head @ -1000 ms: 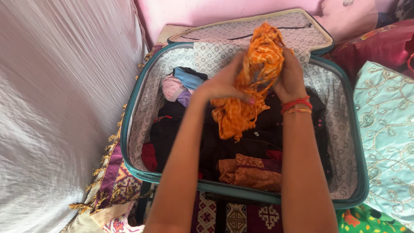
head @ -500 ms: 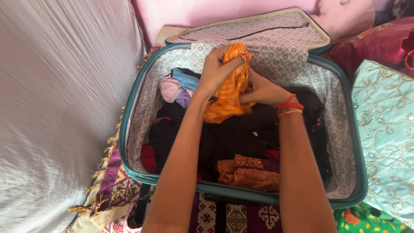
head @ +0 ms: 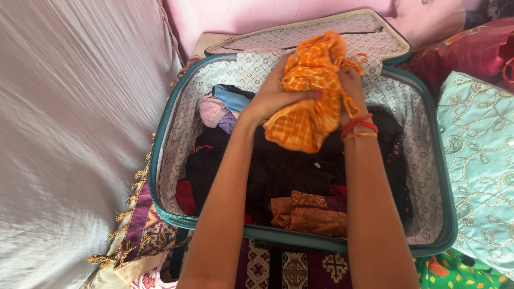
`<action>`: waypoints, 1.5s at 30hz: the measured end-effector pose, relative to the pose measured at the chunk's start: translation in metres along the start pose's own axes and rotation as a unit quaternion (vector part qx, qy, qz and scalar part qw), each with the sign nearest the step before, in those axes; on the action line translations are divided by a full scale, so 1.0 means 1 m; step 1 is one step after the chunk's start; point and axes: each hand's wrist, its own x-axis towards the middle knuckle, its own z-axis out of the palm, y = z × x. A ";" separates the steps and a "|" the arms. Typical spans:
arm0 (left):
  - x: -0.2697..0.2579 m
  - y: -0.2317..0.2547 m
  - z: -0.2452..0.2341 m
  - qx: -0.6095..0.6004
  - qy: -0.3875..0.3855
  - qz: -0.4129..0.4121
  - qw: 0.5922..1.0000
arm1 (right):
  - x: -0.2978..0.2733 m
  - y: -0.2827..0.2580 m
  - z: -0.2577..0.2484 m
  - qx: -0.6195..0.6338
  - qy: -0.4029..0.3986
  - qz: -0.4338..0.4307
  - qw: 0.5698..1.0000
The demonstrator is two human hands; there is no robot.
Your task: The person packs a suitcase by folding and placing clothing items such as shirts and patterned fabrics into it, occasionally rearranging items to fit.
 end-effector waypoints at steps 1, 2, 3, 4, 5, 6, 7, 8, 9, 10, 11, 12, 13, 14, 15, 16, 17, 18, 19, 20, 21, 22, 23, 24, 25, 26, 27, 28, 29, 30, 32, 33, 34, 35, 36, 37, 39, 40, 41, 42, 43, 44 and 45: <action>0.002 0.000 -0.001 -0.006 0.028 -0.042 0.999 | 0.005 0.003 -0.001 -0.051 -0.001 -0.016 0.999; 0.003 -0.001 -0.002 -0.013 0.056 -0.085 0.995 | 0.006 0.004 0.002 -0.050 0.000 -0.016 0.999; 0.003 -0.002 -0.005 -0.012 0.056 -0.085 0.995 | 0.007 0.005 0.007 -0.286 0.098 -0.098 0.948; 0.002 -0.003 -0.007 -0.011 0.062 -0.085 0.994 | 0.007 0.005 0.010 -0.500 0.190 -0.172 0.827; 0.001 -0.005 -0.009 -0.010 0.067 -0.085 0.994 | 0.002 0.006 0.011 -0.500 0.191 -0.171 0.827; -0.001 -0.005 -0.011 -0.009 0.066 -0.086 0.994 | -0.007 0.004 0.016 -0.385 0.107 -0.201 0.894; -0.001 -0.005 -0.010 -0.049 0.066 -0.097 0.992 | -0.017 -0.001 0.022 -0.261 0.021 -0.225 0.938; -0.001 -0.005 -0.010 -0.089 0.067 -0.108 0.988 | -0.023 -0.008 0.028 -0.263 0.022 -0.225 0.938; -0.001 -0.004 -0.009 -0.088 0.067 -0.108 0.988 | -0.027 -0.012 0.034 -0.152 -0.031 -0.121 0.980; -0.002 -0.002 -0.009 -0.118 0.077 -0.095 0.985 | -0.030 -0.014 0.038 -0.037 -0.083 -0.014 0.996; -0.001 -0.001 -0.008 -0.148 0.086 -0.080 0.982 | -0.029 -0.013 0.040 -0.037 -0.084 -0.014 0.996; 0.000 -0.001 -0.008 -0.148 0.087 -0.080 0.982 | -0.027 -0.011 0.042 0.010 -0.079 0.043 0.996; 0.001 -0.002 -0.007 -0.180 0.111 -0.068 0.975 | -0.027 -0.008 0.040 0.057 -0.072 0.101 0.991; 0.002 -0.002 -0.006 -0.213 0.135 -0.056 0.966 | -0.028 -0.007 0.036 0.056 -0.071 0.101 0.991; 0.003 -0.003 -0.006 -0.213 0.136 -0.057 0.966 | -0.031 -0.007 0.033 0.062 -0.119 0.095 0.986; 0.004 -0.003 -0.004 -0.214 0.167 -0.052 0.961 | -0.035 -0.007 0.033 0.069 -0.165 0.088 0.980; 0.005 -0.002 -0.004 -0.215 0.198 -0.045 0.955 | -0.039 -0.008 0.035 0.068 -0.166 0.088 0.980; 0.004 -0.001 -0.005 -0.215 0.198 -0.044 0.955 | -0.043 -0.011 0.038 0.039 -0.160 0.100 0.981; 0.005 -0.002 -0.005 -0.017 0.262 -0.077 0.962 | -0.046 -0.010 0.044 0.010 -0.153 0.112 0.982; 0.005 -0.003 -0.005 0.180 0.316 -0.108 0.925 | -0.045 -0.006 0.052 0.010 -0.153 0.111 0.982; 0.006 -0.007 -0.004 0.179 0.315 -0.108 0.926 | -0.044 0.000 0.059 -0.110 -0.145 0.093 0.979; 0.008 -0.013 -0.003 0.227 0.315 -0.089 0.917 | -0.042 0.003 0.061 -0.229 -0.135 0.072 0.961; 0.007 -0.020 -0.003 0.276 0.315 -0.071 0.905 | -0.041 0.004 0.059 -0.228 -0.134 0.074 0.961; 0.008 -0.025 -0.007 0.276 0.313 -0.073 0.906 | -0.039 0.006 0.054 -0.191 -0.117 0.070 0.972; 0.012 -0.028 -0.013 0.154 0.344 -0.121 0.918 | -0.037 0.007 0.050 -0.154 -0.100 0.064 0.981; 0.014 -0.031 -0.018 0.030 0.369 -0.166 0.914 | -0.037 0.011 0.045 -0.154 -0.099 0.064 0.981; 0.013 -0.033 -0.022 0.030 0.367 -0.164 0.915 | -0.037 0.014 0.041 -0.061 -0.074 0.055 0.994; 0.008 -0.036 -0.025 0.082 0.382 -0.188 0.901 | -0.035 0.014 0.037 0.034 -0.049 0.045 0.997; 0.001 -0.043 -0.024 0.134 0.396 -0.216 0.882 | -0.036 0.017 0.032 0.034 -0.045 0.046 0.997; -0.002 -0.051 -0.022 0.133 0.393 -0.219 0.883 | -0.036 0.019 0.028 -0.017 -0.024 0.059 0.998; 0.000 -0.074 -0.019 -0.083 0.241 -0.180 0.950 | -0.031 0.027 0.024 -0.068 -0.001 0.067 0.995; 0.002 -0.088 -0.015 -0.084 0.237 -0.181 0.951 | -0.031 0.034 0.022 -0.211 -0.020 0.127 0.969; 0.004 -0.102 -0.011 -0.038 0.238 -0.154 0.958 | -0.031 0.040 0.019 -0.347 -0.039 0.185 0.918; 0.005 -0.115 -0.006 0.008 0.238 -0.126 0.963 | -0.030 0.044 0.015 -0.347 -0.034 0.185 0.919; 0.004 -0.125 -0.005 0.006 0.233 -0.127 0.964 | -0.028 0.048 0.012 -0.441 -0.016 0.133 0.887; 0.002 -0.130 -0.007 -0.001 0.242 -0.139 0.960 | -0.026 0.049 0.007 -0.531 0.001 0.079 0.844; 0.004 -0.130 -0.003 -0.008 0.247 -0.150 0.957 | -0.016 0.050 0.003 -0.451 0.049 0.068 0.888; 0.006 -0.125 0.000 -0.015 0.275 -0.176 0.945 | -0.013 0.049 0.002 -0.366 0.093 0.057 0.924; 0.009 -0.117 0.004 -0.019 0.302 -0.201 0.932 | -0.012 0.045 0.002 -0.364 0.096 0.056 0.925; 0.015 -0.107 0.011 -0.018 0.299 -0.201 0.933 | -0.009 0.041 0.004 -0.387 0.145 0.051 0.909; 0.025 -0.096 0.022 0.008 0.310 -0.184 0.933 | -0.009 0.035 0.004 -0.410 0.193 0.049 0.890; 0.035 -0.085 0.034 0.033 0.320 -0.166 0.932 | -0.011 0.026 0.002 -0.410 0.194 0.049 0.890; 0.045 -0.071 0.046 0.035 0.318 -0.166 0.933 | -0.013 0.016 -0.001 -0.361 0.127 -0.082 0.920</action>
